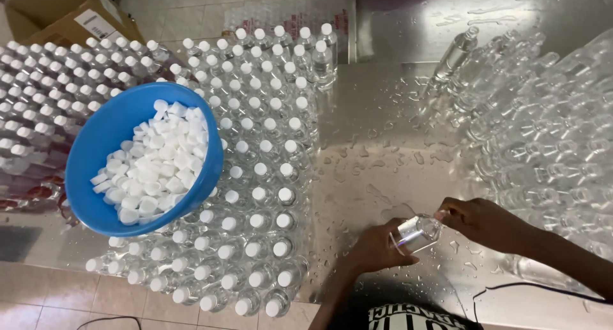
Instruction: Hand-screwing white caps onto clear plastic water bottles in a production facility.
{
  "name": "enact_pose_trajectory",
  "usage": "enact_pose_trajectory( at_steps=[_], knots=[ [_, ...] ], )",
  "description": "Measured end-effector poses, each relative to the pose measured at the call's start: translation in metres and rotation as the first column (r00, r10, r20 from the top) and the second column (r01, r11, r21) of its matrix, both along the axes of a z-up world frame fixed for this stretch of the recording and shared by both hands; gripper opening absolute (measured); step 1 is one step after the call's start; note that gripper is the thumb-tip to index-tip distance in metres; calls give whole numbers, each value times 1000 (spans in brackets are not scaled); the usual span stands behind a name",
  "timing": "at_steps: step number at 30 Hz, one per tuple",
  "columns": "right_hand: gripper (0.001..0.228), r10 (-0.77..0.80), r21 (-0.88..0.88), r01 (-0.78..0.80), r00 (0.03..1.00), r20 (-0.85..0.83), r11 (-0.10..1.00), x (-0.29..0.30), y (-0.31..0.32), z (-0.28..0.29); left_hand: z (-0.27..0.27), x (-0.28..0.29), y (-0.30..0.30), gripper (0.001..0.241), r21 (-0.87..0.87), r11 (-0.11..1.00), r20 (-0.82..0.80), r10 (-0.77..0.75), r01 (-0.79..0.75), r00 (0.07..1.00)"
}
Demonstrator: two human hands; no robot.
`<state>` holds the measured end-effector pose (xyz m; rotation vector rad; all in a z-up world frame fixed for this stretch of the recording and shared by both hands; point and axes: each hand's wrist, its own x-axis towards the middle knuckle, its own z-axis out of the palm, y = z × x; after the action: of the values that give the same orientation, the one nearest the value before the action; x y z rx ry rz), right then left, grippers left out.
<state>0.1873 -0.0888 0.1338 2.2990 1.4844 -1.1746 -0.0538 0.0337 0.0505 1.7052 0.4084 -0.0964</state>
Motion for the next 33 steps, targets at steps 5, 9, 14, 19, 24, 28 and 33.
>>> enact_pose_trajectory(
  at_steps=[5,9,14,19,24,28,33],
  knots=[
    [44,348,546,-481,876,334,686,3,-3,-4,-33,3,-3,95,-187,982,53,-32,41,998],
    [41,518,660,-747,597,613,79,19,-9,-11,-87,14,0,93,-505,787,226,-276,355,934],
    [43,339,705,-334,930,139,626,61,-39,-126,-81,42,5,84,-491,757,127,-427,431,895],
    [60,-665,-343,590,730,-161,731,89,-55,-198,-55,75,-41,73,177,955,-185,-205,238,961],
    [69,-727,-499,568,653,-211,655,155,-22,-207,-55,92,-49,91,884,462,34,79,-66,996],
    [51,-516,-130,507,771,-372,852,102,101,-60,-82,112,4,107,781,589,52,273,-209,961],
    [56,27,406,-101,983,182,908,43,228,25,9,74,60,127,606,404,550,409,-685,728]
  ],
)
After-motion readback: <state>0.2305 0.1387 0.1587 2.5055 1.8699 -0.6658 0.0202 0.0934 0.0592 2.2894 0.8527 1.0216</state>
